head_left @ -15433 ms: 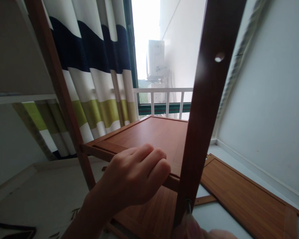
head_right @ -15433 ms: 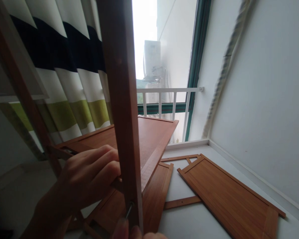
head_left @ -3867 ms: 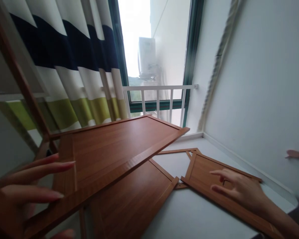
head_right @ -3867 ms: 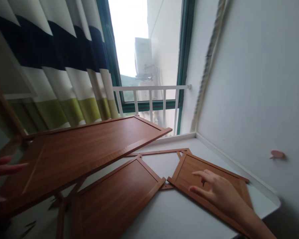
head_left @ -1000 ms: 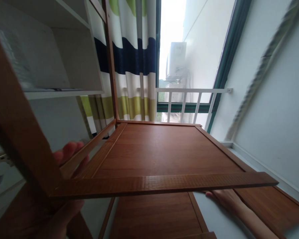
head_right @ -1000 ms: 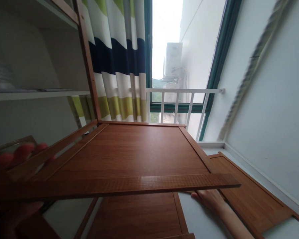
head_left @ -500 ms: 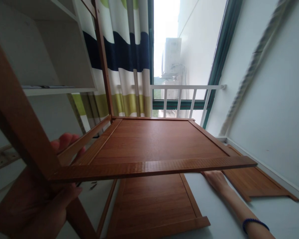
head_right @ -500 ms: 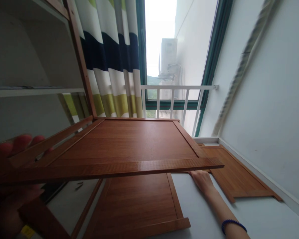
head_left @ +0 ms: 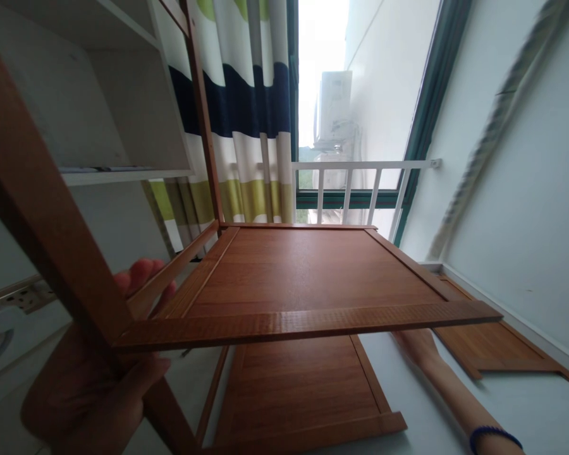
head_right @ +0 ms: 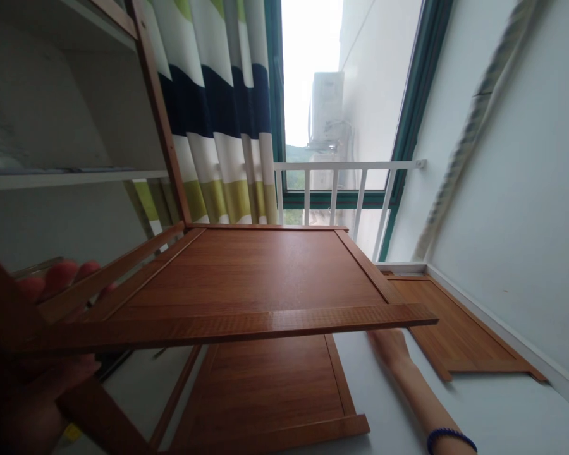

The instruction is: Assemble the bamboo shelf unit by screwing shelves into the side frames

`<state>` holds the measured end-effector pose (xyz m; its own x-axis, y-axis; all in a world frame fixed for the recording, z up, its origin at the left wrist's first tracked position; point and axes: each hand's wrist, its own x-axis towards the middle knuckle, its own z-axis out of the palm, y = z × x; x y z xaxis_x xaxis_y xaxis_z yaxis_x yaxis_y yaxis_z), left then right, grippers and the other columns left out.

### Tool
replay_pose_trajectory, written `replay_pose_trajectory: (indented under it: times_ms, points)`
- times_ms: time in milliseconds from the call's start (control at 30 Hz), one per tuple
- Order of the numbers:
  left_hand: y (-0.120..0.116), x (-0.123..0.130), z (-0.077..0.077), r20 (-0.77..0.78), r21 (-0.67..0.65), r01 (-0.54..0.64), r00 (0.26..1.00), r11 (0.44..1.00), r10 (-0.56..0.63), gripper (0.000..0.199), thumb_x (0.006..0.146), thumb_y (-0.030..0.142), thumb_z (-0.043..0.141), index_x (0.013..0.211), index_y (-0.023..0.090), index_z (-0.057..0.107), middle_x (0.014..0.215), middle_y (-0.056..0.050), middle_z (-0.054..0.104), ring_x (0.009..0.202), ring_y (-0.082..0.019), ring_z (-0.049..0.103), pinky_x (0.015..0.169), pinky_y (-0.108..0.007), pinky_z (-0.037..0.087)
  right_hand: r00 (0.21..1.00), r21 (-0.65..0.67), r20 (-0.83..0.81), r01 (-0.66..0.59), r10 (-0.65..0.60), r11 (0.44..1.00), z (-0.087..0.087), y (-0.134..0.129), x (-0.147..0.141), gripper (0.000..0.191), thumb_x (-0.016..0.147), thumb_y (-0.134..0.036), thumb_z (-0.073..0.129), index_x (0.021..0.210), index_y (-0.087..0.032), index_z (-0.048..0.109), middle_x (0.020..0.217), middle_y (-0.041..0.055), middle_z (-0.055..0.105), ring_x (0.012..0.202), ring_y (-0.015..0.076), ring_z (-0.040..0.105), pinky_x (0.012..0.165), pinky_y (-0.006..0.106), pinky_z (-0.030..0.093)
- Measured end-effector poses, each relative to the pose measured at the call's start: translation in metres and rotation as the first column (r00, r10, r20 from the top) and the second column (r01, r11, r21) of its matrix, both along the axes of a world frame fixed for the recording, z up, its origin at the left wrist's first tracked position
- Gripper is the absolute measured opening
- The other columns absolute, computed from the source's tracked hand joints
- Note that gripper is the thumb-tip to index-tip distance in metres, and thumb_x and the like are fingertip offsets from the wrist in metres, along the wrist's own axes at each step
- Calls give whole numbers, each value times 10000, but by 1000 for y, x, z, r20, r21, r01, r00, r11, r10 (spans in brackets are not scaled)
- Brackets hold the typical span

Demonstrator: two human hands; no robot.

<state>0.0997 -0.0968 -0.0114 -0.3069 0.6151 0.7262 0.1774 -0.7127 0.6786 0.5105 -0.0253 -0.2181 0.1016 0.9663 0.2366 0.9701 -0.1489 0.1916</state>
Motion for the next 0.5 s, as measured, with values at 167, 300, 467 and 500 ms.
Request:
replay_pose_trajectory:
  times_ms: [167,300,467,500]
  points:
    - [-8,16,6,92,-4,-37,995,999,37,531,573,191,615,1054,410,568,1161,161,545,1257,-269,352,1096,-438,322,999,46,51,0,-2,999,5,-23,3,423,909,-368,303,775,-149,640,696,95,604,677,206,617,553,276,441]
    - [-11,17,5,113,-30,-22,993,999,26,541,573,160,611,1047,416,567,1168,164,542,1265,-255,344,1107,-437,302,993,86,70,91,-97,992,2,-50,44,514,845,-553,300,947,-157,612,850,141,604,598,283,611,431,331,413]
    - [-10,14,1,126,-38,8,992,999,-3,498,612,198,613,1065,399,564,1212,145,521,1268,-251,344,1106,-406,306,995,50,30,95,-96,994,-20,-71,103,428,820,-402,374,1059,-118,587,802,128,635,645,275,626,501,368,462]
    - [-9,12,0,122,-40,18,992,999,-13,507,614,202,618,1077,401,558,1228,142,510,1273,-251,337,1106,-402,301,996,60,29,78,-80,995,-24,-72,108,403,816,-355,374,1056,-114,589,802,127,640,637,274,625,498,369,459]
